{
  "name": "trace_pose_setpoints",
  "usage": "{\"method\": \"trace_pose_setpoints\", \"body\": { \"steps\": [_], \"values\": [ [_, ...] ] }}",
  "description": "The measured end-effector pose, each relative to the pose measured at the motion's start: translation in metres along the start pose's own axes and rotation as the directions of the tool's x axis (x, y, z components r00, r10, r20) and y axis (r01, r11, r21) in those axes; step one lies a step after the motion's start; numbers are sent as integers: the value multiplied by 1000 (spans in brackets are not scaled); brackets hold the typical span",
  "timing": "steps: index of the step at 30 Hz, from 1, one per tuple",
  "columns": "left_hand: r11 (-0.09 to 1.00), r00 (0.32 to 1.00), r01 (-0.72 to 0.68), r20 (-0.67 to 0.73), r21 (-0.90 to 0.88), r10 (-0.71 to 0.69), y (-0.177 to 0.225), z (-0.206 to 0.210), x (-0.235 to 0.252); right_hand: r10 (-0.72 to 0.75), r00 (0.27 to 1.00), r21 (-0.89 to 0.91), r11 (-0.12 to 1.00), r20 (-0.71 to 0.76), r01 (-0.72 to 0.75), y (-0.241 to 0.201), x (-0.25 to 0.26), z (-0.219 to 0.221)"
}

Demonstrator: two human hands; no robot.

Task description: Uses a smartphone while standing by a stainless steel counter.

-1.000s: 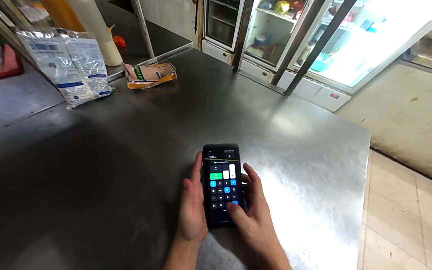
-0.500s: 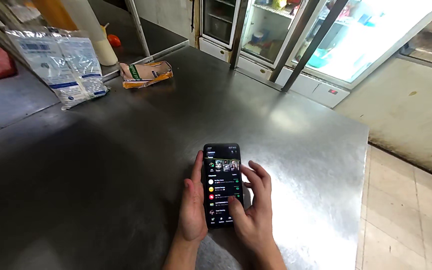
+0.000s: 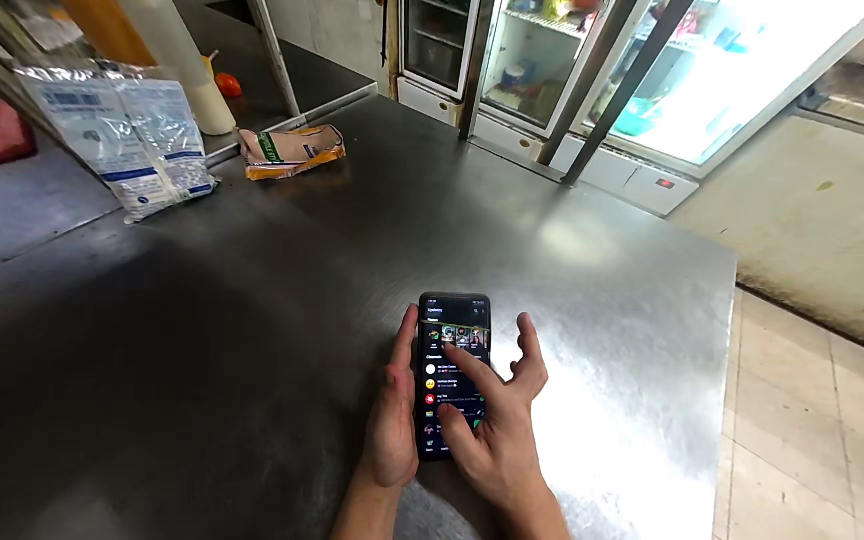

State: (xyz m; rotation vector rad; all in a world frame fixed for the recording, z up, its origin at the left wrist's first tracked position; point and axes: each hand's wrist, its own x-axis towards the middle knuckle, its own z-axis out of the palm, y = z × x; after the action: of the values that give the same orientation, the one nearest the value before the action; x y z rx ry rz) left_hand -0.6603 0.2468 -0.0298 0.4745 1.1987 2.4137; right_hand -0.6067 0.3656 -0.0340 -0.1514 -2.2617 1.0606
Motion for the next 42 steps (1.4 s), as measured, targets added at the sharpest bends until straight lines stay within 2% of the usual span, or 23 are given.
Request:
{"method": "trace_pose_setpoints", "body": {
  "steps": [4, 7, 8, 10, 13, 21, 26, 42],
  "values": [
    [1000, 1000, 2, 3, 10, -2, 0, 0, 0, 21, 1000, 15, 1000, 0, -21, 1, 0, 0],
    [1000, 1000, 18, -2, -20, -18, 2, 2, 1, 96, 995, 192, 977, -34, -88, -1, 3, -4],
    [1000, 1000, 24, -9, -18, -25, 3, 3, 1, 147, 989, 294, 947, -29, -132, -2, 4, -6],
    [999, 999, 33, -14, -27, -33, 4, 3, 1, 289, 957, 537, 803, 30, -259, -4, 8, -9],
    [998, 998, 50, -25, -34, -51, 3, 4, 1, 416, 895, 687, 603, 164, -406, -9, 12, -11],
    [985, 994, 99, -24, -138, -104, 6, 7, 3, 460, 862, 765, 469, 215, -441, -5, 13, -11],
    [995, 987, 99, -125, -3, -99, 7, 6, 1, 474, 861, 750, 498, 184, -435, -5, 13, -8],
    [991, 963, 137, -236, 3, -132, 6, 8, 1, 477, 858, 766, 476, 188, -433, -6, 14, -7]
  ]
}}
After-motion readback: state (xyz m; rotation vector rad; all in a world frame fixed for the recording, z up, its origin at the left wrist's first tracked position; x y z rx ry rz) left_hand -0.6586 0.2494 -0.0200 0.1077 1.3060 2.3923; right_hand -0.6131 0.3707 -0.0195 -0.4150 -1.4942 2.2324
